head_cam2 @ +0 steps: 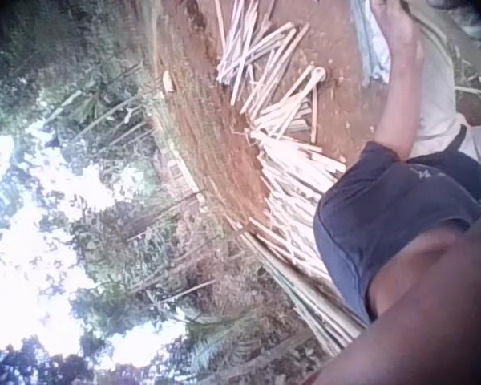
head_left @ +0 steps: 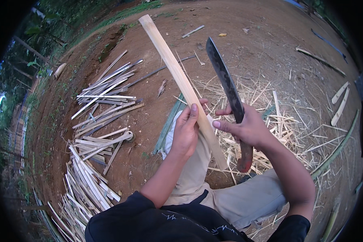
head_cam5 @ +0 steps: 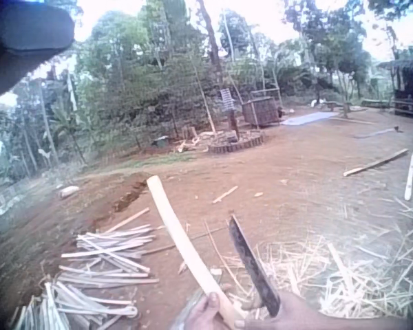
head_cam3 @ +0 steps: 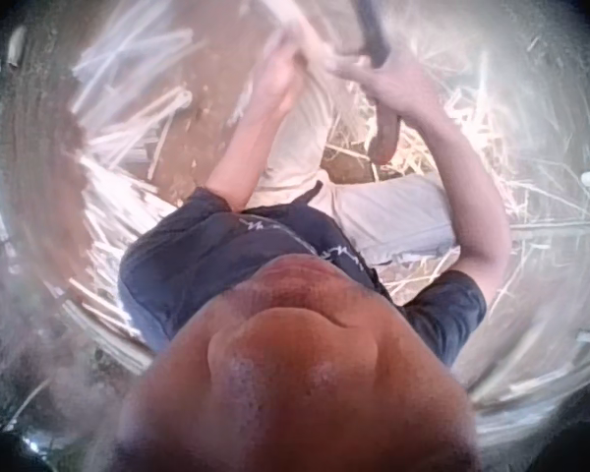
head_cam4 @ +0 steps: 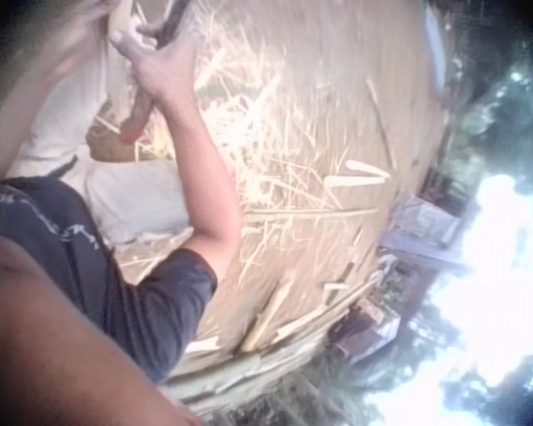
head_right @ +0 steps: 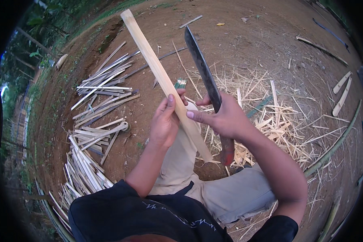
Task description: The person sits on the ground and uses a curved blade to shave the outer green layer off a long bamboo strip. They repeatedly scrape the blade along the length of the strip to remove the skin and smooth the surface, creating a pile of bamboo shavings.
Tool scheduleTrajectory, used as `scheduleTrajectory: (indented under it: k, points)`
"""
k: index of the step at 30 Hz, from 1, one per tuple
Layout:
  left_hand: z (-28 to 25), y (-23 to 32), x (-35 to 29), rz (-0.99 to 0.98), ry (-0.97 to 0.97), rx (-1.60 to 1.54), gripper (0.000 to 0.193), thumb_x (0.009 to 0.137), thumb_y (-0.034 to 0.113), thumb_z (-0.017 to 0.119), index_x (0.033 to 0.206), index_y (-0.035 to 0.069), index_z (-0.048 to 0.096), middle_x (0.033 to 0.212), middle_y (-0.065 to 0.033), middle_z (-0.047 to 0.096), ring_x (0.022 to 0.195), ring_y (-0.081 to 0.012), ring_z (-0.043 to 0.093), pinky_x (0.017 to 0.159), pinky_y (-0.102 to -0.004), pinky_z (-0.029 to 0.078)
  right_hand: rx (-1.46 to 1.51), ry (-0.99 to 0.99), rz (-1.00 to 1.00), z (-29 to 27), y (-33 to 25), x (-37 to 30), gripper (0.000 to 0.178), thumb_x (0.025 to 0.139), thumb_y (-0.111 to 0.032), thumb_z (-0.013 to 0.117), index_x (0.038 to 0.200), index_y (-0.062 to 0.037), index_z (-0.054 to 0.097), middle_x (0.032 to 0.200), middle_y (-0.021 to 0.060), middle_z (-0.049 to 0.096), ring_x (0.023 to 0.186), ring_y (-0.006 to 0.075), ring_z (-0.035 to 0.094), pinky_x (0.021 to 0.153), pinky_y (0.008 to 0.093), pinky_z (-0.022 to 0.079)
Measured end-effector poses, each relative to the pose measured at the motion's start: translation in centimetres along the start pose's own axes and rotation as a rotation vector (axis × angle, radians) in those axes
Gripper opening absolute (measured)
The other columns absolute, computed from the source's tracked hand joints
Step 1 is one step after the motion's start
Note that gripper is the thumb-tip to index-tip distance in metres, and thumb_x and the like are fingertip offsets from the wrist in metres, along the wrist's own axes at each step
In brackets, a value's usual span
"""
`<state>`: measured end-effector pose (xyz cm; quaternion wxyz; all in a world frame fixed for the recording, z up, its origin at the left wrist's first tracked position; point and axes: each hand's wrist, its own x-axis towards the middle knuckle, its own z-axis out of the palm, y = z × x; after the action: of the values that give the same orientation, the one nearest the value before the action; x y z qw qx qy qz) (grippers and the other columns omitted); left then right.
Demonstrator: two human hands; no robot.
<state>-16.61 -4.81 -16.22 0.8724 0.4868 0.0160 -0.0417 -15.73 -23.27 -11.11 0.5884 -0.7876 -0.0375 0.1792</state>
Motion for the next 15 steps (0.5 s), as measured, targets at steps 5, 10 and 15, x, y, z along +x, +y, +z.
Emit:
scheduleTrajectory:
  k: [5, 10, 15]
  points:
    - [0.7, 0.0, 0.1, 0.069, 0.017, -0.024, 0.036, 0.103, 0.029, 0.05, 0.127, 0.002, 0.056, 0.098, 0.0006, 0.055, 0.096, -0.0097, 0.051, 0.089, -0.0283, 0.044, 0.129, 0.018, 0.071, 2.3, 1.0, -0.1, 0.038, 0.079, -0.012, 0.079, 0.102, 0.0004, 0.051, 0.08, 0.007, 0.06, 0.052, 0.0102, 0.057, 0.042, 0.0254, 0.045]
    - [-2.0, 1.8, -0.4, 0.541, 0.285, 0.603, 0.062, 0.093, 0.028, 0.067, 0.14, 0.001, 0.036, 0.123, -0.0085, 0.048, 0.114, -0.0173, 0.046, 0.097, -0.0363, 0.039, 0.016, 0.119, -0.029, 0.6, 1.6, 1.1, 0.037, 0.078, -0.009, 0.079, 0.104, -0.0004, 0.053, 0.087, 0.0084, 0.062, 0.064, 0.014, 0.061, 0.055, 0.0287, 0.05]
    - [-5.9, 13.4, 0.0, 1.309, 0.351, 1.948, 0.069, 0.081, 0.036, 0.076, 0.137, 0.012, 0.046, 0.137, -0.0132, 0.04, 0.129, -0.0334, 0.037, 0.111, -0.0453, 0.028, -0.192, 0.134, -0.093, -2.4, 1.6, 1.7, 0.033, 0.076, -0.006, 0.078, 0.101, -0.0023, 0.057, 0.088, 0.0077, 0.065, 0.078, 0.0154, 0.062, 0.071, 0.0316, 0.05]
